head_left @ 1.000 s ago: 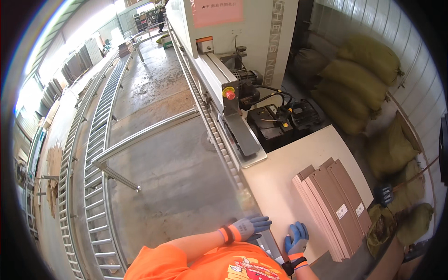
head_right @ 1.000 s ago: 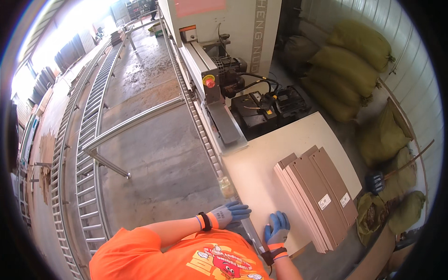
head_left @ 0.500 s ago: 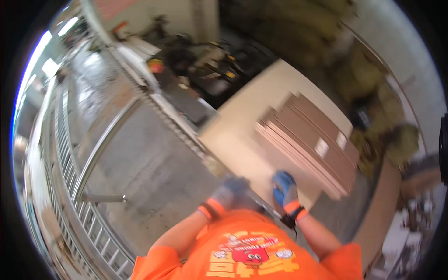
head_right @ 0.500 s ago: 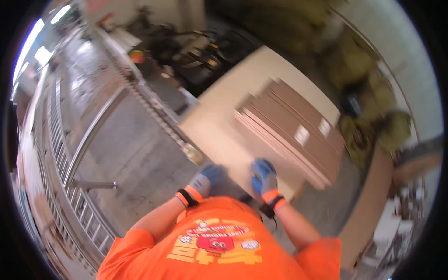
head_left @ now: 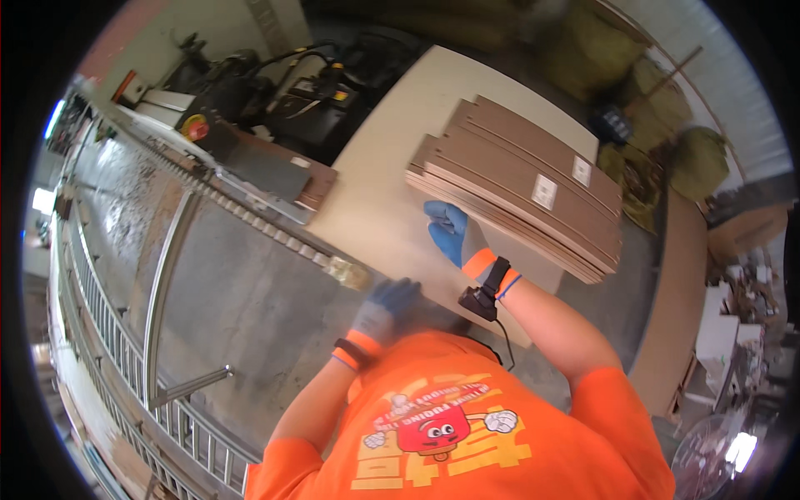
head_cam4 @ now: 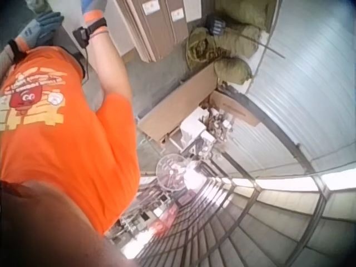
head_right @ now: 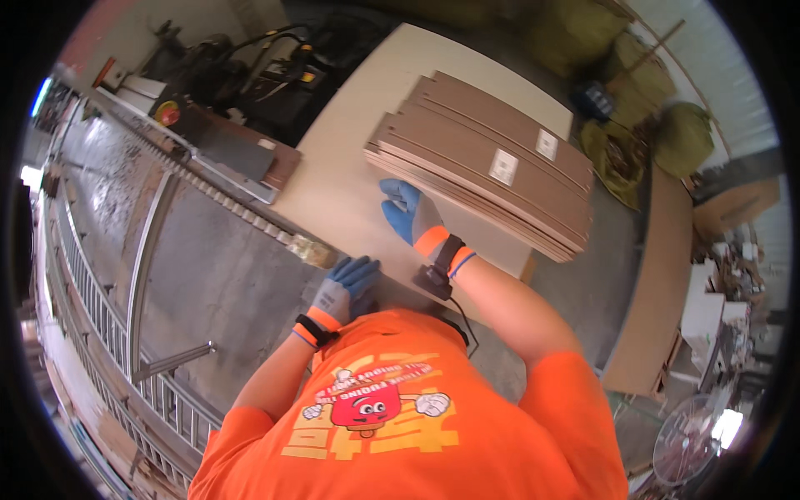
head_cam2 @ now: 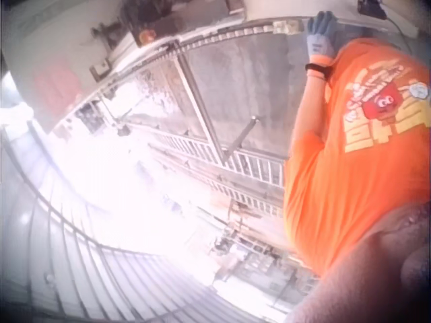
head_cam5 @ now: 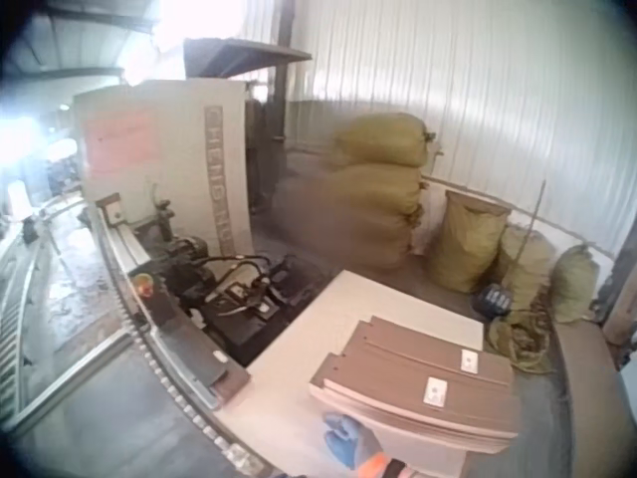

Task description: Feeding wood panels into an edge-banding or processing machine in a factory.

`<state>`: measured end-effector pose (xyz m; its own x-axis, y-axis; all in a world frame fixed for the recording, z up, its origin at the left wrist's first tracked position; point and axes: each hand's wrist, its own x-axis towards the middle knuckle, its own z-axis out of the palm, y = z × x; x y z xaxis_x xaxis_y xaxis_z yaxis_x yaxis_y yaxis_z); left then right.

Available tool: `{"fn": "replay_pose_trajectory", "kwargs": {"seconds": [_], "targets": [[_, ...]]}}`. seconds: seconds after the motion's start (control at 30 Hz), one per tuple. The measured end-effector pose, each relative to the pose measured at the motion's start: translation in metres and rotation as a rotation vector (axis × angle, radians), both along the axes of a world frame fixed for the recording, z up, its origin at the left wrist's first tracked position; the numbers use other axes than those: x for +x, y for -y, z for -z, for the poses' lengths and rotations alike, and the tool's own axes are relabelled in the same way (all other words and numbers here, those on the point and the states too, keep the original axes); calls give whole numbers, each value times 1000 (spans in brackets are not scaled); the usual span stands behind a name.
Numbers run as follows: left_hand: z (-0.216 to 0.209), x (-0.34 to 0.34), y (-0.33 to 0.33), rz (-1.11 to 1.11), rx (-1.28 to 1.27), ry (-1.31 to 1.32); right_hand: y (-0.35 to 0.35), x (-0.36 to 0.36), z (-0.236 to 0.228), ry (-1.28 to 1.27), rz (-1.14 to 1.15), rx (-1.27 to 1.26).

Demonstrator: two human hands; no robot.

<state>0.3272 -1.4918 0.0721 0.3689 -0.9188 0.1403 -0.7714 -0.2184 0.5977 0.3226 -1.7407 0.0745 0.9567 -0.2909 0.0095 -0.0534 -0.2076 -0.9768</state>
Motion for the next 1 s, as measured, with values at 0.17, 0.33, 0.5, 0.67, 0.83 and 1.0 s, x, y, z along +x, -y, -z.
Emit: {"fn": "replay_pose_trajectory", "kwargs": {"seconds": [0.17,0.33,0.5,0.67,0.83,1.0], "targets": [[-1,-1,-14,16,-46,56,-43,49,-10,85,-211,-664],[-6,2,-27,-28,-37,22,-86,100,-23,-213,-242,-940],[-25,20,-44,-91,-136,-6,-81,102,-6,-324,-270,-1046],[-53,45,-41,-202,-118,83,-45,43,3,-237,-264,-1032],[-46,74,-9,-436,-18,295,5,-78,-4,-226,-186,-989],[-18,79,19,-486,359,367,37,-213,-15,-457,-11,-1020]]}}
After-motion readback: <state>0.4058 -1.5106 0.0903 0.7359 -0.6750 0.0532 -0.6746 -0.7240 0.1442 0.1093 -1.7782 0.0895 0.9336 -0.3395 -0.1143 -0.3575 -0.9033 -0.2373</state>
